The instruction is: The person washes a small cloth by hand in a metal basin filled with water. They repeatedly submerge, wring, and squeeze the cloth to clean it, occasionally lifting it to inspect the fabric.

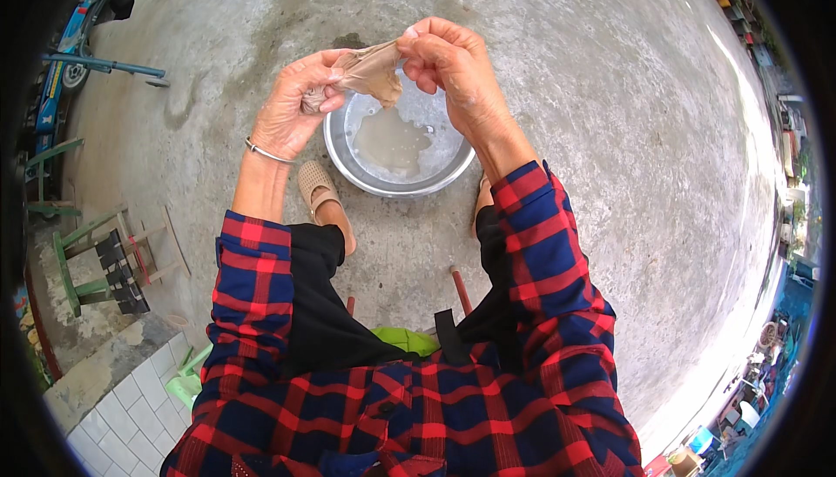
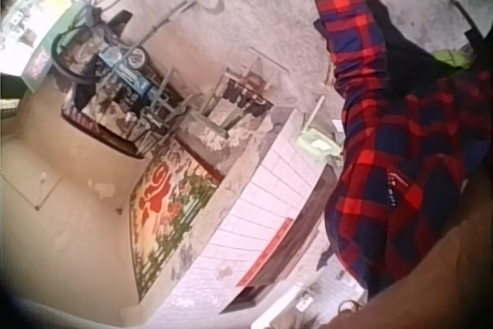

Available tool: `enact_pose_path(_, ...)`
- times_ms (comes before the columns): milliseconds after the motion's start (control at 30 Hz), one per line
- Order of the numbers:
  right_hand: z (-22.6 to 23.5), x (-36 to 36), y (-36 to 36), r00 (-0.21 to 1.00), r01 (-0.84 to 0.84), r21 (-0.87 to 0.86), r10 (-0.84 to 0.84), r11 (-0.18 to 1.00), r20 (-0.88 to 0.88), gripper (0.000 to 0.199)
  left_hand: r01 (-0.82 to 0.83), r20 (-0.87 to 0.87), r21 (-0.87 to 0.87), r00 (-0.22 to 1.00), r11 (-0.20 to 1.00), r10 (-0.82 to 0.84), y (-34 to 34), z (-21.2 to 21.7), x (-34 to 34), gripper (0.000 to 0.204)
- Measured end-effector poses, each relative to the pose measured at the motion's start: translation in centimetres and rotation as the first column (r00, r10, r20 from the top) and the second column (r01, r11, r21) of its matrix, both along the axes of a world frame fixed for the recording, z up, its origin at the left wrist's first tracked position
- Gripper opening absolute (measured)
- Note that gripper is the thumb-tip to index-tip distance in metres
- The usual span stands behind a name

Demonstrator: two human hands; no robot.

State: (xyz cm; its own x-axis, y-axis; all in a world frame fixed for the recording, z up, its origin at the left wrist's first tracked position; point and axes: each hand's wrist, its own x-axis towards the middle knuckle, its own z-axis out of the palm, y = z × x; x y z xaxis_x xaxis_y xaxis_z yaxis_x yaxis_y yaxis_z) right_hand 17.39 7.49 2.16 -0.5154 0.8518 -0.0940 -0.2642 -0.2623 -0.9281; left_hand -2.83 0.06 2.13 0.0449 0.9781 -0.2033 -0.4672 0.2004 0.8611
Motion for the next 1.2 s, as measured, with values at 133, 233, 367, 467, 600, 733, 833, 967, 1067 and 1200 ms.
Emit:
enact_pose_path(133,0.7,-0.3,-0.4,0.999,0.039,-0.045,-0.041,0.998,-0.034,0.007,0.003,-0.043,0.008,0.999,1.000,-0.002,0.1,-0.6,-0.3,0.019)
enact_pose_path(233,0.1,-0.3,-0.1,1.000,0.019,-0.046,-0.020,0.999,-0.002,0.006,0.004,0.101,-0.003,0.995,1.000,-0.003,0.3,-0.5,0.0,0.020)
enact_pose_path(367,0.0,-0.6,-0.5,1.000,-0.019,-0.046,0.020,0.999,0.004,0.007,0.042,0.237,0.006,0.971,0.999,-0.042,0.3,-0.4,0.2,0.019)
enact_pose_path(467,0.7,-0.7,-0.9,0.998,-0.041,-0.032,0.043,0.999,0.052,0.010,0.024,0.206,0.004,0.978,1.000,-0.024,0.2,0.0,0.6,0.017)
enact_pose_path(600,0.9,-0.7,-1.0,0.989,-0.112,-0.029,0.115,0.993,0.095,0.015,-0.002,0.134,0.043,0.991,0.999,-0.004,0.2,-0.3,0.4,0.016)
enact_pose_path(733,0.8,-1.1,-1.3,0.982,-0.161,-0.093,0.169,0.983,0.087,0.018,0.014,0.085,0.069,0.996,0.998,-0.020,0.3,-0.4,0.4,0.016)
enact_pose_path(833,0.4,-1.0,-1.3,0.973,-0.223,-0.094,0.227,0.970,0.033,0.016,0.010,0.020,0.056,1.000,0.998,-0.011,0.3,-0.3,0.7,0.016)
enact_pose_path(967,0.4,-1.0,-1.1,0.979,-0.202,-0.070,0.201,0.977,-0.024,0.010,-0.051,-0.063,0.041,0.997,0.998,0.054,0.1,-0.1,1.0,0.017)
enact_pose_path(1067,0.4,-1.0,-1.0,0.989,-0.147,-0.080,0.144,0.986,-0.042,0.008,-0.171,-0.176,0.072,0.968,0.983,0.181,0.2,-0.1,1.1,0.016)
enact_pose_path(1200,0.7,-0.9,-1.0,0.991,-0.132,-0.074,0.129,0.989,-0.037,0.008,-0.149,-0.276,0.080,0.947,0.986,0.166,0.1,0.4,1.2,0.015)
